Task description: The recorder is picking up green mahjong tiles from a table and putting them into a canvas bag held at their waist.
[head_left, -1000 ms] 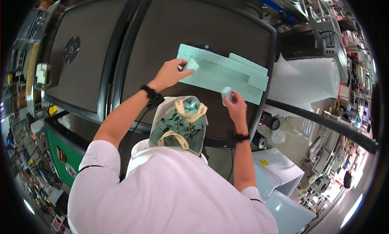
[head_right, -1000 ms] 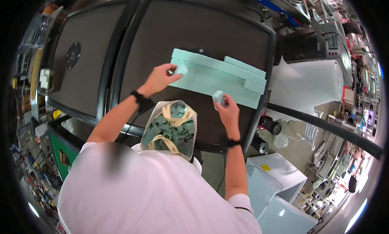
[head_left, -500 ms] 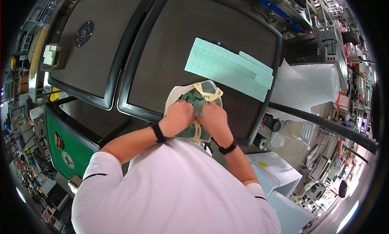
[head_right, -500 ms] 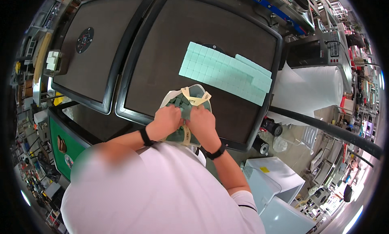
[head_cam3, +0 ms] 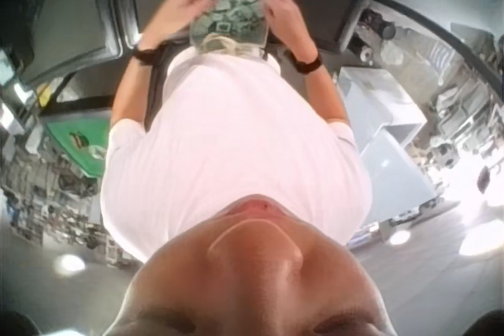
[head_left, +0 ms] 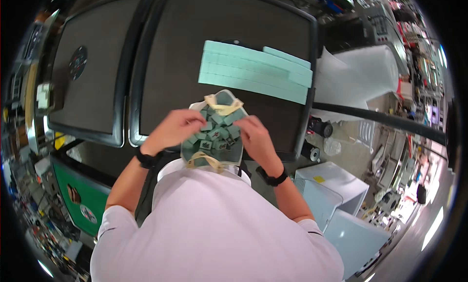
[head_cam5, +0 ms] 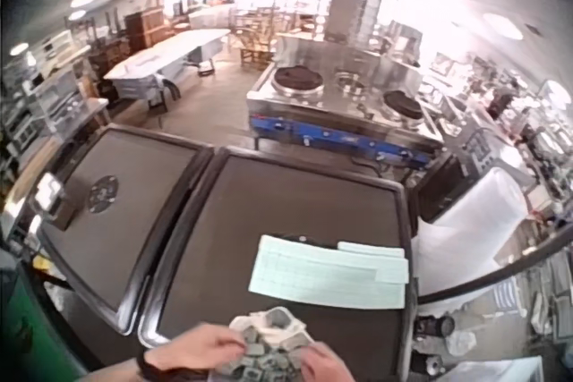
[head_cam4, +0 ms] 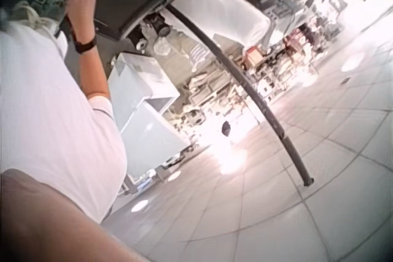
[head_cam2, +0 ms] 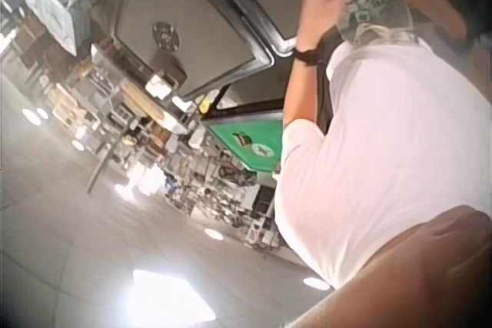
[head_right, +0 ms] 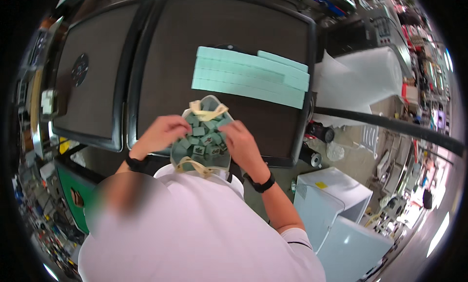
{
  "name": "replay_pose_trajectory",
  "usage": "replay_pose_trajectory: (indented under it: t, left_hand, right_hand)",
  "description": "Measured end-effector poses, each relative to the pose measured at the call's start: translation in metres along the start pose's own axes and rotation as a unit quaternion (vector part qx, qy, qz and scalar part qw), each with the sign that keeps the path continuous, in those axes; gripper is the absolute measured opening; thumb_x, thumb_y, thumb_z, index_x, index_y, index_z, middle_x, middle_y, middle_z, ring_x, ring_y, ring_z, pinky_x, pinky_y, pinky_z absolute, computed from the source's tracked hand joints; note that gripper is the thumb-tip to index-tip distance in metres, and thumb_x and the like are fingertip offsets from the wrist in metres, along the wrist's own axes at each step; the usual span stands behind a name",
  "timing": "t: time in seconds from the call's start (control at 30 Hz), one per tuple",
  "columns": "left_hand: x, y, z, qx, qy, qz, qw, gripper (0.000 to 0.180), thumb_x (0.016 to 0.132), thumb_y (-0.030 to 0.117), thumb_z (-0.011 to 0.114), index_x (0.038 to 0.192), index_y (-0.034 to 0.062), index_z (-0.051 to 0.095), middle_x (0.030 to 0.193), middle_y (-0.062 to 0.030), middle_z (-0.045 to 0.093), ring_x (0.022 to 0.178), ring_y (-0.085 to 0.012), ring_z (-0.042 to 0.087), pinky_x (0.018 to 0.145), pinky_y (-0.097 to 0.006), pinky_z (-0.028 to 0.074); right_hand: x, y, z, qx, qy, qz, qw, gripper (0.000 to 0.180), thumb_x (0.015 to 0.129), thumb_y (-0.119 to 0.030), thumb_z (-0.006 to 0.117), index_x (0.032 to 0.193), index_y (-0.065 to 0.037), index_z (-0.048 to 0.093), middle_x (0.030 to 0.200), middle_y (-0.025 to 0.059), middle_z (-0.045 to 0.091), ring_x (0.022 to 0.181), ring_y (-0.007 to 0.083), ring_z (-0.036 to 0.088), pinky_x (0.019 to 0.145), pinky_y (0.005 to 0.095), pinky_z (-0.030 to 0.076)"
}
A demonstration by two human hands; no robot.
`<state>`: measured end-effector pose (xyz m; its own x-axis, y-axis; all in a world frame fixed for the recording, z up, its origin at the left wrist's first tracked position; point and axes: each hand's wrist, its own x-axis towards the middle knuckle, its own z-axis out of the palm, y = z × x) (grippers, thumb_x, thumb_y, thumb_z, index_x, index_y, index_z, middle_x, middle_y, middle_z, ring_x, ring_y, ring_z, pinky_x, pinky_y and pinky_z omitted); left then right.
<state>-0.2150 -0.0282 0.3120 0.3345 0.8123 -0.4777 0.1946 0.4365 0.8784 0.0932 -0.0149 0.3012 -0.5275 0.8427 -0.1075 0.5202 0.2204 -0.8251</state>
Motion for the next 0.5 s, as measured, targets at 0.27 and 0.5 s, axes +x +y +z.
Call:
replay_pose_trajectory:
  t: [0.27,0.5]
  left_hand:
    - [0.089,-0.07,-0.069,0.02,0.246,0.043,0.968,0.022,0.112,0.019,0.058,0.112,0.0053,0.075,0.102,0.0015,0.075,0.091,-0.0078,0.067,0.078,-0.026,0.052]
    - [0.107,-0.128,-0.056,-0.026,0.245,-0.09,0.965,0.021,0.112,0.023,0.06,0.113,0.0098,0.076,0.104,0.0025,0.076,0.089,-0.0084,0.07,0.073,-0.027,0.053]
  right_hand:
    - [0.058,0.206,-0.095,-0.243,0.322,0.056,0.913,0.044,0.099,-0.019,0.073,0.137,0.0,0.065,0.126,0.0248,0.068,0.12,0.0457,0.065,0.1,0.0523,0.055]
    - [0.109,0.345,-0.128,-0.259,0.343,0.448,0.784,0.129,0.08,-0.078,0.082,0.165,0.006,0.034,0.161,0.0256,0.05,0.151,0.044,0.046,0.117,0.0624,0.044]
